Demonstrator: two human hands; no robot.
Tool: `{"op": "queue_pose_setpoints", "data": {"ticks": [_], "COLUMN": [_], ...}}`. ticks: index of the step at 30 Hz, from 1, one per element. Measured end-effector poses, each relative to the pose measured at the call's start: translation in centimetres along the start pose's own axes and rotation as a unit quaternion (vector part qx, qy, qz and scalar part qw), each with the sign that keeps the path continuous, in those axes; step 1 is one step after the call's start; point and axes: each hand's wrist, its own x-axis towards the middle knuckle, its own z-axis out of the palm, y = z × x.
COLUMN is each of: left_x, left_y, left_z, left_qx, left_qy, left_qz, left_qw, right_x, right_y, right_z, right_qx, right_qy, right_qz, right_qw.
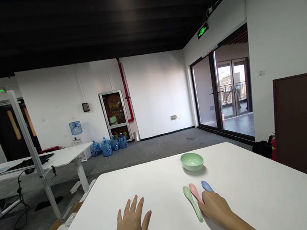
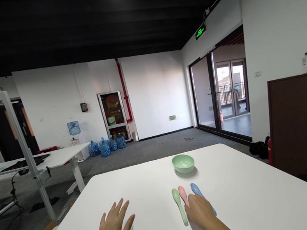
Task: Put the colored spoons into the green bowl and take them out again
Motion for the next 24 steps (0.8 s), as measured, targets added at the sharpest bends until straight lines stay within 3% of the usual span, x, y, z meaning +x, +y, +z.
{"op": "queue_pose_setpoints", "data": {"ticks": [13,20,24], "left_x": [0.0,0.0,0.1], "left_y": [-0.1,-0.1,-0.1], "left_z": [0.0,0.0,0.0], "left_qx": [0.012,0.004,0.003], "left_qy": [-0.004,-0.001,0.004], "left_qz": [0.003,0.003,0.007], "left_qw": [1.0,1.0,1.0], "right_x": [-0.4,-1.3,-1.4], "right_y": [-0.1,-1.0,-1.7], "right_z": [0.1,-1.8,-2.2], "right_qx": [-0.004,-0.015,-0.013], "right_qy": [0.008,0.016,0.026], "right_qz": [-0.004,-0.003,-0.039], "right_qw": [1.0,1.0,0.999]}}
